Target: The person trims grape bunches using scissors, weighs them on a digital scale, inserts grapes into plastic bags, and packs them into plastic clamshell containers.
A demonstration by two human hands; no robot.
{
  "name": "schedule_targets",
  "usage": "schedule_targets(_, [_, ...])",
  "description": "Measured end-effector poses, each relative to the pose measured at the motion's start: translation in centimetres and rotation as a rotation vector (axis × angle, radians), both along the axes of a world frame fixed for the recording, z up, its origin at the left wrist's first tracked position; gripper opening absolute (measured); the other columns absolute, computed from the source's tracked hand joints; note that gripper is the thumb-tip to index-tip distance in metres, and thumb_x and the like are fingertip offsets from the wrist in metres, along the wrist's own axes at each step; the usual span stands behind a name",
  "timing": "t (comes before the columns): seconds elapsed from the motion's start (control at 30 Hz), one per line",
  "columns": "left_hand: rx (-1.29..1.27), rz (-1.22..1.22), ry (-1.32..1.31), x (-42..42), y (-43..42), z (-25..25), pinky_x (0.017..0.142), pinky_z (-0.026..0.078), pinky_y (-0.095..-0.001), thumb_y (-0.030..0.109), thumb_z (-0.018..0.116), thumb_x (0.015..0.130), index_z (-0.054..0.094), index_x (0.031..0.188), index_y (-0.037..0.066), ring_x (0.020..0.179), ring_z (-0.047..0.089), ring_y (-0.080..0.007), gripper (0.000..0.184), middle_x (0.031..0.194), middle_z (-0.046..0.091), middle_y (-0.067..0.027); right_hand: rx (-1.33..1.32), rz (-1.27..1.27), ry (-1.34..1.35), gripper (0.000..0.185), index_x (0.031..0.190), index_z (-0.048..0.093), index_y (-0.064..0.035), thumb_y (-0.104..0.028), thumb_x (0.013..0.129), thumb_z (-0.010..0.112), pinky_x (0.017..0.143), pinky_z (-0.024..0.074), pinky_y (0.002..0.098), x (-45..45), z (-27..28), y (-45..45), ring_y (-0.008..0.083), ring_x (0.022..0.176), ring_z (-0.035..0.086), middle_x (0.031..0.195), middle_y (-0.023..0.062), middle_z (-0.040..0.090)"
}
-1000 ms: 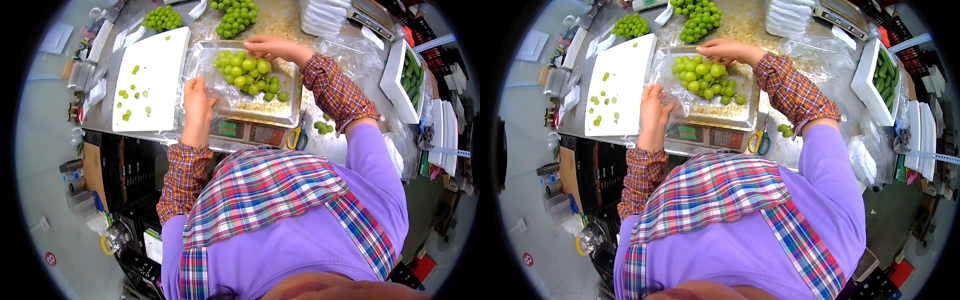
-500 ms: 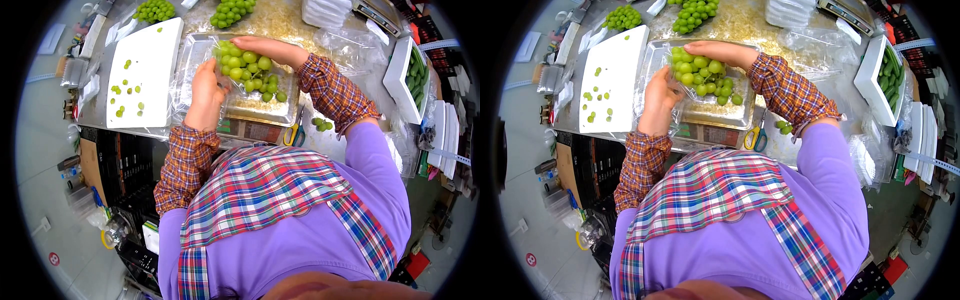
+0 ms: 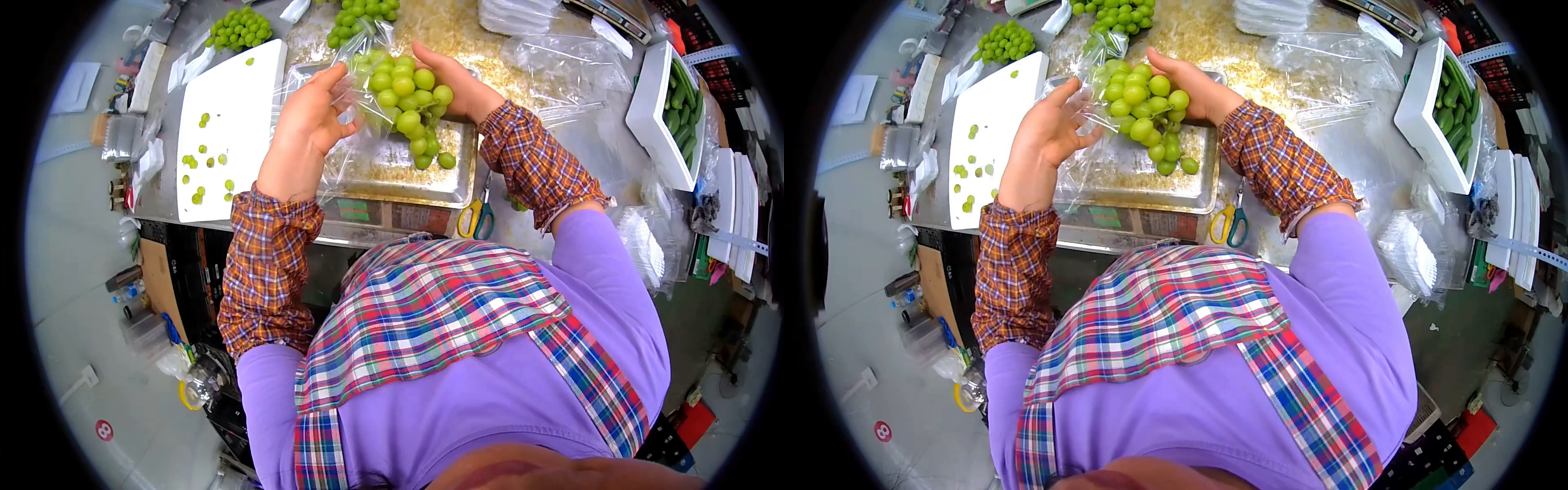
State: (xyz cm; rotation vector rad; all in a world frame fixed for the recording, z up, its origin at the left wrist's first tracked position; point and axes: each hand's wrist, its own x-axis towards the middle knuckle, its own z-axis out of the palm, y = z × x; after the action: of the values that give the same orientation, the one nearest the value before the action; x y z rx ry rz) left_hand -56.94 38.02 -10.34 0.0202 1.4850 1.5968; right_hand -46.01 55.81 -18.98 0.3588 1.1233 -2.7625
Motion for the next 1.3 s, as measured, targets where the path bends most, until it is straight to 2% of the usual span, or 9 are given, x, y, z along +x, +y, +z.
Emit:
schedule_targets(0.17, [0.026, -0.135, 0.2, -1.7, -1.1, 1.5, 0.089, 0.041, -0.0478, 0.024, 0.057, 0.089, 0.046, 0.121, 0.01, 0.11, 0.04, -0.0257, 0.036, 0.122, 0.042, -0.0085, -0.266, -0.023, 0.083, 0.064, 0.126, 0.048, -0.0013, -0.055, 0.091, 0.04, 0.094, 0.0452, 0.0375, 1.2, -0.7, 0.5, 0.0263, 0.108, 0.057, 0.123, 0.0149, 0.055])
schedule_targets(0.33, [-0.214, -0.181, 0.872, -4.6, -2.7, 2.3, 0.061, 0.044, -0.0218, 0.022, 0.063, 0.085, 0.064, 0.093, 0.005, 0.061, 0.05, -0.0102, 0.019, 0.069, 0.056, 0.0031, -0.352, -0.049, 0.162, 0.062, 0.124, 0.048, 0.0008, -0.051, 0.092, 0.04, 0.094, 0.0454, 0.0389, 4.0, 0.9, 0.1, 0.0271, 0.107, 0.057, 0.12, 0.0161, 0.056])
schedule_targets(0.57, [-0.253, -0.6, 1.384, 0.3, -0.9, -2.4, 0.065, 0.048, -0.0286, 0.014, 0.061, 0.083, 0.066, 0.091, 0.0, 0.07, 0.062, -0.0195, 0.017, 0.081, 0.066, -0.014, -0.38, -0.199, 0.135, 0.063, 0.127, 0.045, -0.0001, -0.052, 0.092, 0.039, 0.094, 0.045, 0.0404, 9.6, 3.6, -2.4, 0.0294, 0.108, 0.056, 0.123, 0.0169, 0.054])
schedule_targets(0.67, [-0.141, -0.551, 1.313, 2.4, -0.9, -4.6, 0.064, 0.05, -0.0365, 0.013, 0.061, 0.078, 0.066, 0.086, 0.001, 0.073, 0.063, -0.0342, 0.015, 0.078, 0.064, -0.0191, -0.418, -0.215, 0.14, 0.064, 0.127, 0.045, -0.001, -0.053, 0.092, 0.038, 0.093, 0.0453, 0.0412, 10.4, 4.1, -4.3, 0.0297, 0.108, 0.056, 0.123, 0.0166, 0.053])
schedule_targets(0.9, [-0.054, -0.423, 1.254, 4.2, -2.6, -6.2, 0.064, 0.049, -0.039, 0.014, 0.063, 0.08, 0.064, 0.092, -0.001, 0.074, 0.063, -0.0351, 0.019, 0.084, 0.064, -0.0206, -0.465, -0.131, 0.178, 0.064, 0.125, 0.047, -0.0012, -0.055, 0.092, 0.038, 0.092, 0.046, 0.0422, 9.3, 3.5, -6.3, 0.0297, 0.106, 0.057, 0.121, 0.0166, 0.055])
schedule_targets(1.0, [0.01, -0.353, 0.807, 3.4, -3.3, -6.1, 0.059, 0.05, -0.0303, 0.01, 0.06, 0.084, 0.063, 0.099, -0.001, 0.071, 0.064, -0.0195, 0.019, 0.08, 0.065, -0.0106, -0.519, -0.091, 0.177, 0.066, 0.127, 0.045, -0.0009, -0.056, 0.092, 0.036, 0.093, 0.0448, 0.0448, 8.3, 2.7, -7.4, 0.0305, 0.108, 0.056, 0.123, 0.0171, 0.053])
schedule_targets(1.1, [0.075, -0.262, 0.574, 1.7, -3.6, -5.6, 0.056, 0.049, -0.0222, 0.01, 0.058, 0.088, 0.061, 0.102, 0.001, 0.067, 0.059, -0.0099, 0.018, 0.078, 0.061, -0.0033, -0.528, -0.051, 0.161, 0.068, 0.137, 0.037, -0.0128, -0.061, 0.089, 0.035, 0.087, 0.0338, 0.0716, 8.2, 1.5, -7.8, 0.0359, 0.114, 0.051, 0.132, 0.016, 0.047])
schedule_targets(1.2, [0.056, -0.218, 0.58, 1.4, -4.0, -3.7, 0.059, 0.046, -0.0221, 0.016, 0.058, 0.09, 0.059, 0.101, 0.0, 0.064, 0.053, -0.0078, 0.02, 0.079, 0.058, -0.0012, -0.476, -0.119, 0.115, 0.068, 0.132, 0.04, -0.0015, -0.057, 0.092, 0.035, 0.096, 0.0425, 0.0445, 8.6, 0.9, -8.0, 0.031, 0.111, 0.054, 0.129, 0.0178, 0.049])
schedule_targets(1.3, [0.029, -0.217, 0.795, 1.6, -4.0, -2.5, 0.059, 0.045, -0.0216, 0.016, 0.059, 0.089, 0.06, 0.098, 0.0, 0.063, 0.052, -0.0083, 0.018, 0.076, 0.058, -0.0008, -0.54, -0.069, 0.111, 0.069, 0.133, 0.039, -0.0014, -0.056, 0.092, 0.035, 0.098, 0.0417, 0.0435, 8.7, 0.9, -8.0, 0.0309, 0.113, 0.053, 0.13, 0.018, 0.048])
